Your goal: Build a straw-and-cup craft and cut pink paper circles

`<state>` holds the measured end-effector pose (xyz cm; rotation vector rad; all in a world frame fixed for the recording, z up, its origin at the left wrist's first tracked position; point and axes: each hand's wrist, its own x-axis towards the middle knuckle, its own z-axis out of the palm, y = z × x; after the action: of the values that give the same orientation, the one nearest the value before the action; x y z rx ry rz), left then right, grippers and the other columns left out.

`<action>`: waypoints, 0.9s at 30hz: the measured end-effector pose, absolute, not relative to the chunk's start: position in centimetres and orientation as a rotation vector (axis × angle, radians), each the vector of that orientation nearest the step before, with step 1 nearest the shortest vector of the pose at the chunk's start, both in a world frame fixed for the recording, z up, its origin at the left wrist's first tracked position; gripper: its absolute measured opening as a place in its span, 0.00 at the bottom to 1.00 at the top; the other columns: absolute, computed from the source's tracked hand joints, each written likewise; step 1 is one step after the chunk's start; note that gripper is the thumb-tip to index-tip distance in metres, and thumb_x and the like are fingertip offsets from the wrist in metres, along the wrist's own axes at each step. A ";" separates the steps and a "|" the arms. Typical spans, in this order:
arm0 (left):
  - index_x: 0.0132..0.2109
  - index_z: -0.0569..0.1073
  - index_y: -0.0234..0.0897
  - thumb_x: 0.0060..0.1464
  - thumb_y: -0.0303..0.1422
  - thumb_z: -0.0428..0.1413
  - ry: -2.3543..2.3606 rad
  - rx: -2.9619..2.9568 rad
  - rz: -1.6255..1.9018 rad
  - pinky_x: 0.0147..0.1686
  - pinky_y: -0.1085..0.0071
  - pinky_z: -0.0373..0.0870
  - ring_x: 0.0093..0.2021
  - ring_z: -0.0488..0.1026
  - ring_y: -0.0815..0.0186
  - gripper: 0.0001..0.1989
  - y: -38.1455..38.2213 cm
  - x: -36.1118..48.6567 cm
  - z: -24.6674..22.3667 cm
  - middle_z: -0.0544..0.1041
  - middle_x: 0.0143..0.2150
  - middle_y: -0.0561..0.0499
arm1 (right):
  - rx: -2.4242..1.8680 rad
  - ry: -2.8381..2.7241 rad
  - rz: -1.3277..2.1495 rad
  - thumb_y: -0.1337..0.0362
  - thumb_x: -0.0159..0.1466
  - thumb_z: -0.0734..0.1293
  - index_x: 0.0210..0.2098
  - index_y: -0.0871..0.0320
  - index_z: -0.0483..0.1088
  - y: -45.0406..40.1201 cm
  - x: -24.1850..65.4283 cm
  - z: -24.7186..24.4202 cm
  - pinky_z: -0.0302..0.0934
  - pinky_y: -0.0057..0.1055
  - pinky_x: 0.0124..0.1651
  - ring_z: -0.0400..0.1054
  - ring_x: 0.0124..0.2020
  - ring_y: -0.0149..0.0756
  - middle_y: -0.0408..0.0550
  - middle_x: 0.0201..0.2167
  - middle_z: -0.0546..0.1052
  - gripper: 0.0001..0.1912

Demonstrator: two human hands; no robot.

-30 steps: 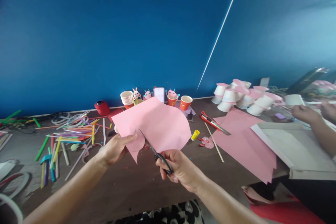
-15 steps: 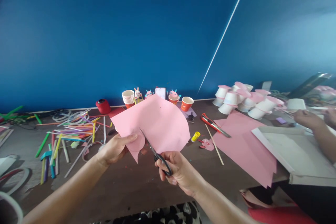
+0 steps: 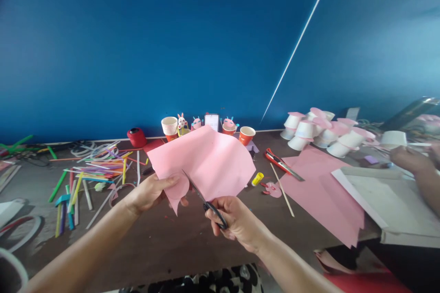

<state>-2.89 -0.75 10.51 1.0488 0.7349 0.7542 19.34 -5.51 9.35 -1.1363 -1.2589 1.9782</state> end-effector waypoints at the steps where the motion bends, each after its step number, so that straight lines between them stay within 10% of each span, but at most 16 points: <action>1: 0.40 0.70 0.29 0.52 0.38 0.51 0.734 1.051 0.752 0.15 0.75 0.64 0.28 0.75 0.56 0.15 -0.8 -2.9 10.5 0.75 0.36 0.39 | -1.141 -1.260 1.977 0.53 0.54 0.66 0.29 0.64 0.62 -5.5 19.4 9.3 0.33 0.19 0.12 0.43 0.10 0.16 0.40 0.14 0.67 0.19; 27: 0.42 0.69 0.27 0.53 0.36 0.50 0.607 1.012 0.685 0.14 0.77 0.65 0.27 0.76 0.58 0.15 -0.4 -3.7 10.0 0.75 0.38 0.37 | -1.210 -1.356 1.969 0.53 0.51 0.68 0.28 0.63 0.64 -4.8 19.8 9.6 0.34 0.20 0.13 0.45 0.11 0.18 0.40 0.13 0.67 0.18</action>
<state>-3.67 -0.39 10.01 1.0118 0.6067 0.6852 19.82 -4.85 9.64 -1.2097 -1.3564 1.9690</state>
